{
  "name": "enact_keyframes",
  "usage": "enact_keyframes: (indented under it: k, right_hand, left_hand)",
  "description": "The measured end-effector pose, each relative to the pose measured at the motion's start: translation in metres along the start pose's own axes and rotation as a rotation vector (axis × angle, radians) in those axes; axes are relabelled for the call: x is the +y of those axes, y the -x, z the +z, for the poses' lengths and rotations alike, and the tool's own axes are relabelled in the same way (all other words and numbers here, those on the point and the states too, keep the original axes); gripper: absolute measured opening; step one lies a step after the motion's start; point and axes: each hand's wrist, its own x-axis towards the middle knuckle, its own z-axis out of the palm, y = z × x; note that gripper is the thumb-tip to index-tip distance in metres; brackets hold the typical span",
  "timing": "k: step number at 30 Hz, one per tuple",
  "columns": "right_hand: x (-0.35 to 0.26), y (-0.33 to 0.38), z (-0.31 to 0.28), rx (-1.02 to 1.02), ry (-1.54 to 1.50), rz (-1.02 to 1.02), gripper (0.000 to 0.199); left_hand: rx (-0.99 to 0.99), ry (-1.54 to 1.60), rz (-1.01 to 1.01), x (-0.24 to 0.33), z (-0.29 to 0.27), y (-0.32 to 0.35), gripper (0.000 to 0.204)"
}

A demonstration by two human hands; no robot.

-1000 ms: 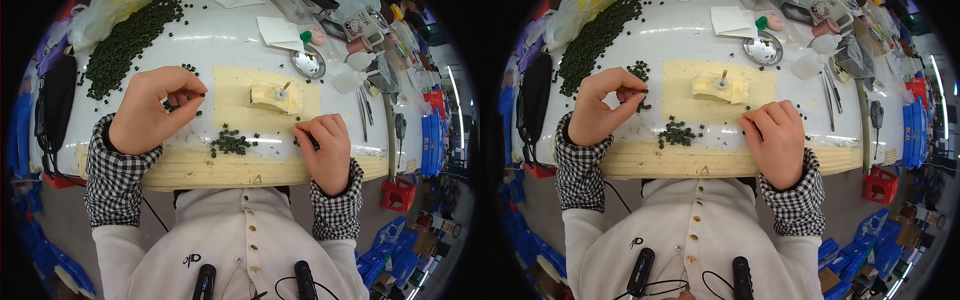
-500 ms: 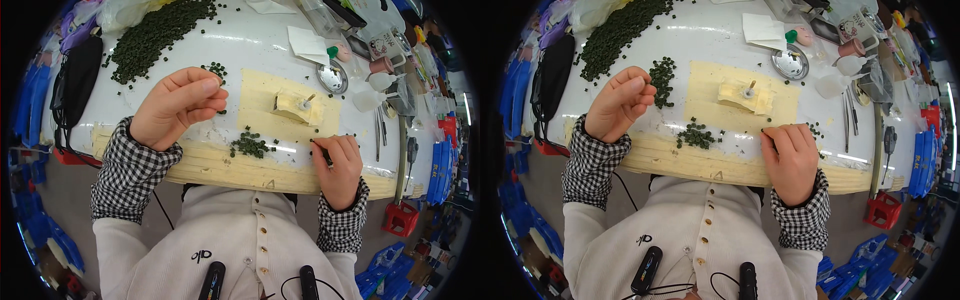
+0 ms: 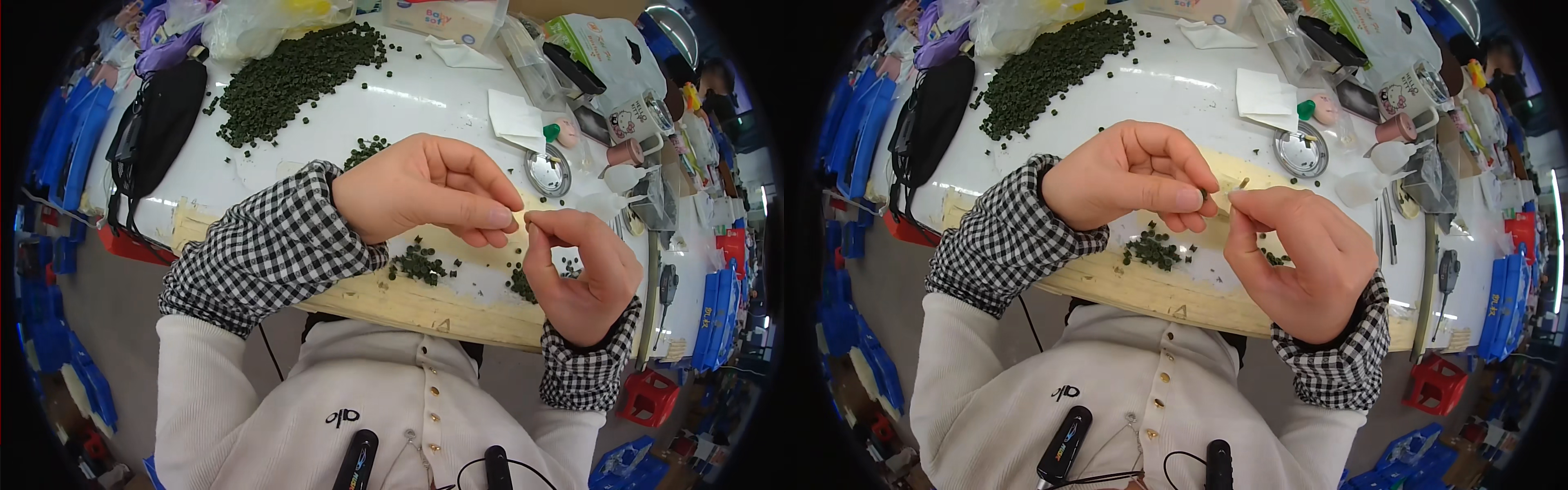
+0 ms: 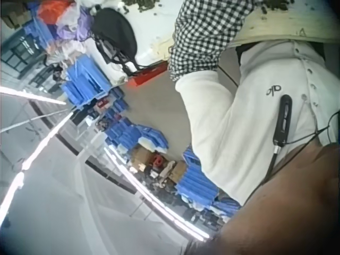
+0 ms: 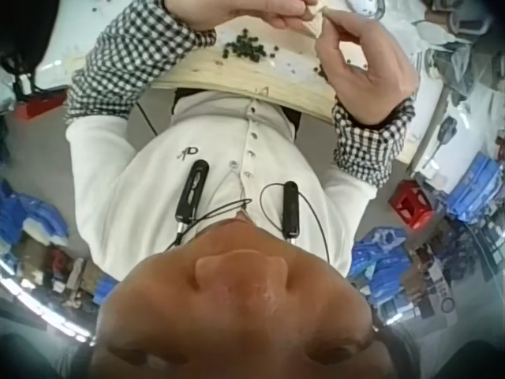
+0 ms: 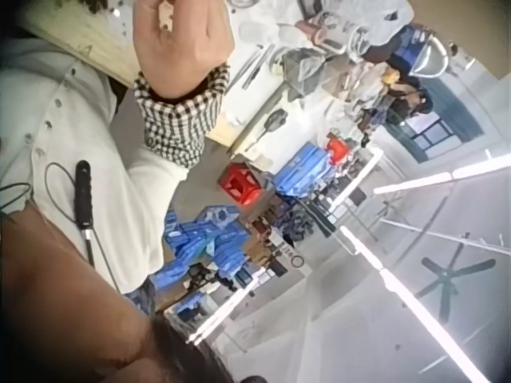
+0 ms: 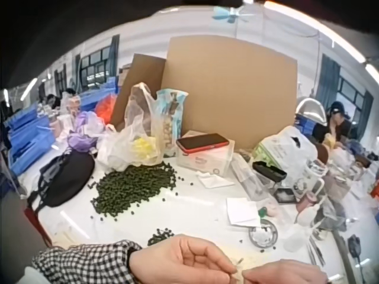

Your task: Sorting or inspecting small green plastic beads or components on a workbench.

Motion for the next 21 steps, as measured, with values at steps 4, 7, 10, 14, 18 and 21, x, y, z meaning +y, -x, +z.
enact_keyframes:
  k: [4, 7, 10, 14, 18, 21]
  right_hand:
    - [0.006, -0.003, 0.014, 0.036, 0.014, -0.067, 0.022]
    - [0.010, -0.002, 0.020, 0.060, 0.014, -0.092, 0.024]
    - [0.010, -0.003, 0.019, 0.005, -0.097, -0.051, 0.020]
    - [0.010, 0.000, 0.015, -0.097, -0.185, 0.022, 0.017]
    - [0.010, 0.001, 0.014, -0.112, -0.258, 0.112, 0.017]
    - [0.011, -0.002, 0.014, -0.134, -0.331, 0.155, 0.019]
  left_hand:
    - [0.060, 0.110, 0.015, -0.007, -0.001, -0.001, 0.019]
    - [0.100, 0.094, 0.033, -0.008, 0.000, 0.002, 0.020]
    - [0.130, -0.029, 0.081, -0.006, 0.001, 0.007, 0.021]
    - [0.124, -0.157, 0.178, -0.010, 0.002, 0.010, 0.023]
    - [0.152, -0.125, 0.206, -0.015, 0.000, 0.009, 0.020]
    - [0.182, -0.079, 0.223, -0.019, -0.005, 0.010, 0.018]
